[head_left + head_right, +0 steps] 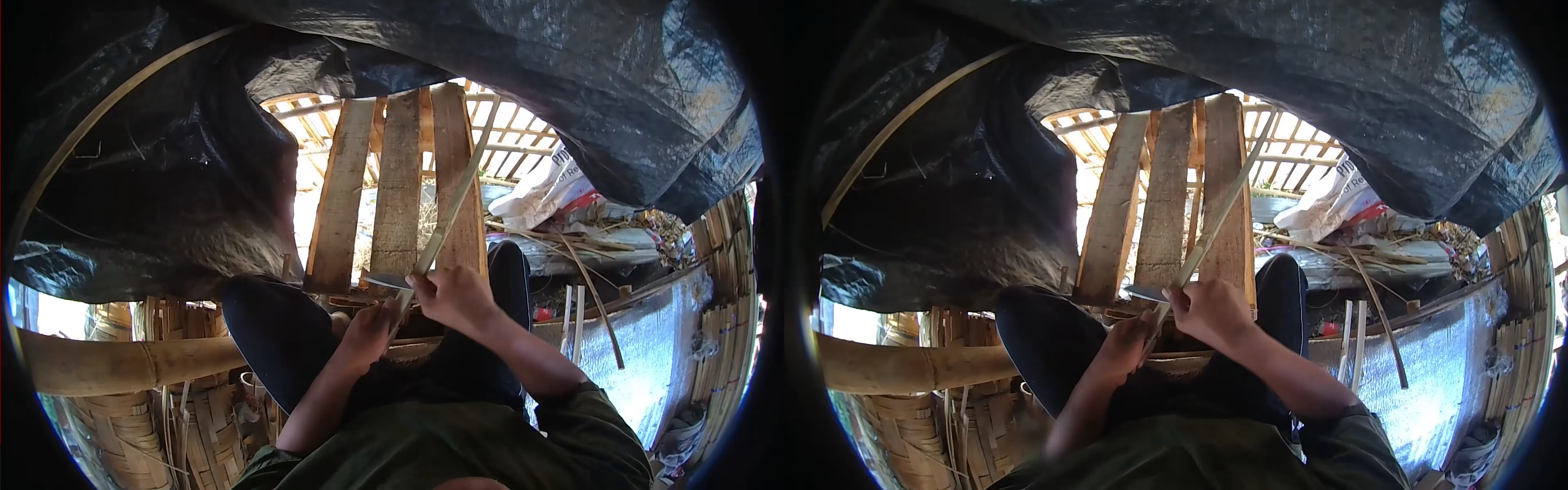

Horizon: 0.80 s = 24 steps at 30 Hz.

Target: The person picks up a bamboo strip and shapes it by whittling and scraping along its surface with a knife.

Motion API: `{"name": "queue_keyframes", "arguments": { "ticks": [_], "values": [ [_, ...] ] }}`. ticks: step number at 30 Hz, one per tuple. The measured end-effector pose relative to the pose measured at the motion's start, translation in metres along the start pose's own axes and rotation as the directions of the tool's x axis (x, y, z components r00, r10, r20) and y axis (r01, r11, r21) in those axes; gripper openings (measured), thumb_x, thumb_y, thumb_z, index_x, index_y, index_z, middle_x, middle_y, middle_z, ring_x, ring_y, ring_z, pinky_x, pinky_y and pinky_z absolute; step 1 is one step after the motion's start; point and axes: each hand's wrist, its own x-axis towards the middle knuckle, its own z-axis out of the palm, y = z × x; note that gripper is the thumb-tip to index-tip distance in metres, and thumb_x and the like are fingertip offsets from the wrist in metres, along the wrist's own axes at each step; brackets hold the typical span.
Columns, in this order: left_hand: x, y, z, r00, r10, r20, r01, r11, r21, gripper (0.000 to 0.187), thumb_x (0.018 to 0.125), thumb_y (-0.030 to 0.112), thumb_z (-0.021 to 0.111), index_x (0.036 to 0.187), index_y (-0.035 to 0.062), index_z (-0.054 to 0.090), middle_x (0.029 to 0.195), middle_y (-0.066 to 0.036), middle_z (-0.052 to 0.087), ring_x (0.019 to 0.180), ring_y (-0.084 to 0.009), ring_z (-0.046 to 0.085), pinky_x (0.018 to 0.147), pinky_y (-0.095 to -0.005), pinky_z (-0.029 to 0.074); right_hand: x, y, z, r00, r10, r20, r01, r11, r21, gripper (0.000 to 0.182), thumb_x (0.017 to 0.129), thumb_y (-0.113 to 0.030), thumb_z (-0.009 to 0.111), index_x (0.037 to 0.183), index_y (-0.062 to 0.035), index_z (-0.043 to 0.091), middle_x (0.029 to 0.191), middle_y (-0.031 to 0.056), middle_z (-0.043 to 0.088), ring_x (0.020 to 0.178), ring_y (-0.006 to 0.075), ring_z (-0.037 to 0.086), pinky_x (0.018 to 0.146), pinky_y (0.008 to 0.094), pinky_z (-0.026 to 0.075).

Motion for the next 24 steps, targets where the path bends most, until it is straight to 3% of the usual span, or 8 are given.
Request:
{"name": "queue_keyframes", "arguments": {
  "ticks": [4, 7, 8, 11, 13, 16, 22, 24],
  "values": [
    [0.005, 0.000, 0.001, 1.000, -0.004, -0.011, 0.003, 0.999, -0.045, 0.047, 0.104, 0.041, 0.037, 0.086, 0.0037, 0.059, 0.050, 0.001, 0.044, 0.036, -0.0078, 0.039, 0.035, -0.0248, 0.030, 0.026, 0.013, -0.026, 0.974, 0.169, -0.153, -0.188, 0.974, -0.122, 0.051, 0.094, -0.044, 0.054, 0.065, -0.0033, 0.065, 0.067, 0.0186, 0.066, 0.063, 0.0365, 0.068, 0.061, 0.0470, 0.056],
    [0.012, -0.006, -0.006, 0.996, -0.023, 0.086, 0.040, 0.979, -0.199, 0.047, 0.105, 0.041, 0.037, 0.086, 0.0041, 0.059, 0.049, 0.001, 0.042, 0.036, -0.0073, 0.037, 0.035, -0.0245, 0.029, 0.016, -0.002, -0.021, 0.993, 0.113, 0.032, -0.111, 0.992, -0.066, 0.050, 0.098, -0.043, 0.047, 0.076, -0.0031, 0.068, 0.069, 0.0200, 0.066, 0.071, 0.0397, 0.069, 0.065, 0.0474, 0.056],
    [0.016, -0.013, -0.007, 0.996, -0.026, 0.085, 0.045, 0.971, -0.233, 0.047, 0.105, 0.042, 0.036, 0.086, 0.0044, 0.058, 0.048, 0.001, 0.042, 0.036, -0.0072, 0.037, 0.035, -0.0247, 0.028, 0.004, -0.018, -0.021, 0.993, 0.043, 0.113, -0.039, 0.999, -0.034, 0.045, 0.093, -0.038, 0.058, 0.065, -0.0042, 0.066, 0.058, 0.0160, 0.063, 0.059, 0.0370, 0.067, 0.060, 0.0469, 0.055],
    [0.014, -0.010, -0.006, 0.994, -0.035, 0.102, 0.063, 0.958, -0.281, 0.048, 0.105, 0.042, 0.036, 0.086, 0.0047, 0.058, 0.048, 0.002, 0.041, 0.035, -0.0072, 0.035, 0.035, -0.0252, 0.027, 0.002, -0.008, -0.010, 0.997, -0.007, 0.071, 0.005, 0.999, 0.035, 0.045, 0.093, -0.040, 0.057, 0.069, -0.0037, 0.068, 0.060, 0.0173, 0.063, 0.059, 0.0389, 0.066, 0.062, 0.0462, 0.055],
    [0.012, -0.006, -0.004, 0.994, -0.029, 0.109, 0.061, 0.951, -0.302, 0.047, 0.105, 0.042, 0.036, 0.086, 0.0048, 0.058, 0.048, 0.002, 0.041, 0.035, -0.0073, 0.035, 0.036, -0.0256, 0.027, 0.030, 0.007, -0.020, 0.966, 0.194, -0.173, -0.205, 0.977, -0.050, 0.047, 0.094, -0.043, 0.055, 0.073, -0.0031, 0.069, 0.061, 0.0179, 0.063, 0.060, 0.0412, 0.065, 0.063, 0.0452, 0.054],
    [0.011, -0.005, -0.002, 0.995, 0.012, 0.104, 0.018, 0.961, -0.276, 0.046, 0.105, 0.042, 0.037, 0.087, 0.0050, 0.058, 0.048, 0.002, 0.040, 0.035, -0.0076, 0.033, 0.036, -0.0258, 0.026, 0.059, 0.023, -0.037, 0.927, 0.363, -0.097, -0.367, 0.930, -0.024, 0.047, 0.096, -0.044, 0.050, 0.080, -0.0051, 0.070, 0.073, 0.0211, 0.067, 0.078, 0.0405, 0.068, 0.074, 0.0475, 0.054],
    [0.000, -0.006, -0.016, 0.981, 0.017, 0.193, 0.068, 0.902, -0.427, 0.045, 0.105, 0.040, 0.037, 0.086, 0.0048, 0.057, 0.047, 0.001, 0.040, 0.034, -0.0088, 0.032, 0.036, -0.0261, 0.026, 0.039, 0.003, -0.009, 0.959, 0.254, -0.128, -0.259, 0.966, -0.017, 0.052, 0.094, -0.047, 0.052, 0.075, -0.0022, 0.068, 0.074, 0.0229, 0.067, 0.078, 0.0418, 0.067, 0.074, 0.0483, 0.053],
    [0.002, -0.007, -0.018, 0.981, -0.045, 0.188, 0.129, 0.877, -0.463, 0.044, 0.105, 0.040, 0.038, 0.087, 0.0045, 0.057, 0.047, 0.001, 0.040, 0.033, -0.0091, 0.030, 0.035, -0.0267, 0.025, 0.017, -0.015, -0.001, 0.999, -0.003, -0.054, 0.004, 1.000, 0.011, 0.053, 0.095, -0.045, 0.054, 0.068, 0.0001, 0.064, 0.063, 0.0219, 0.062, 0.066, 0.0400, 0.066, 0.062, 0.0468, 0.052]
  ]
}}
